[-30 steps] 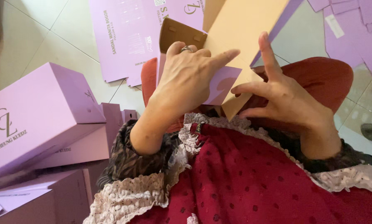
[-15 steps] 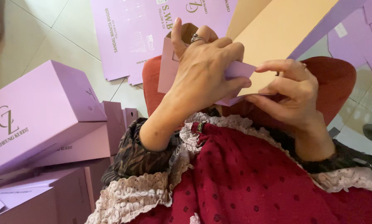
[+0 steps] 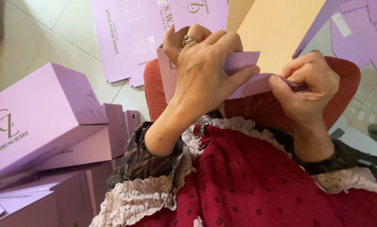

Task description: The person sits on the floor and folds flat pre-cut pink cardboard sheets into shoe boxes, creasing the sides, tucking tabs, and fitting the lid over the base, placing finished boxes on a stack beside them.

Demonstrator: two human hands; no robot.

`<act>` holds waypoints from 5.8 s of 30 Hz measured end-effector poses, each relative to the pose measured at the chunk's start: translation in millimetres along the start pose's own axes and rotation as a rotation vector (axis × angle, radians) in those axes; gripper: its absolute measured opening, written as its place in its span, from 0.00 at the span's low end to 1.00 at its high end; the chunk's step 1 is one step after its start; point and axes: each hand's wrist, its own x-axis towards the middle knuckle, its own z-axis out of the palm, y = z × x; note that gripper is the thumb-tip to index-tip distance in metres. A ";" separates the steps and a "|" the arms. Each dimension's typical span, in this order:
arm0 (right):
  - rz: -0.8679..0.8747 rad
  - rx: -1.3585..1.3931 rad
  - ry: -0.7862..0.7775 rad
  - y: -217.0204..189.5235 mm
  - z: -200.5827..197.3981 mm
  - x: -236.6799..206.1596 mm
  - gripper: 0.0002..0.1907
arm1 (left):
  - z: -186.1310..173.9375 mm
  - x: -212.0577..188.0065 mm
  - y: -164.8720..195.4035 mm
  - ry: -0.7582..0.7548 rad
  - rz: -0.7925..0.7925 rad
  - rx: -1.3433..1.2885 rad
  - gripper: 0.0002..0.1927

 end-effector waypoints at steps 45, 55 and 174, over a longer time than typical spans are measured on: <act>0.592 0.811 -0.681 172.4 61.5 43.7 0.19 | 184.7 12.8 -132.0 -0.408 0.021 -0.248 0.35; 0.885 0.405 -0.272 163.6 70.9 32.4 0.17 | 246.2 15.0 -163.5 -0.346 -0.317 -0.112 0.12; -0.048 -0.848 -0.409 141.5 112.5 -61.7 0.23 | 306.8 -32.8 -203.0 -0.781 -0.425 -0.170 0.10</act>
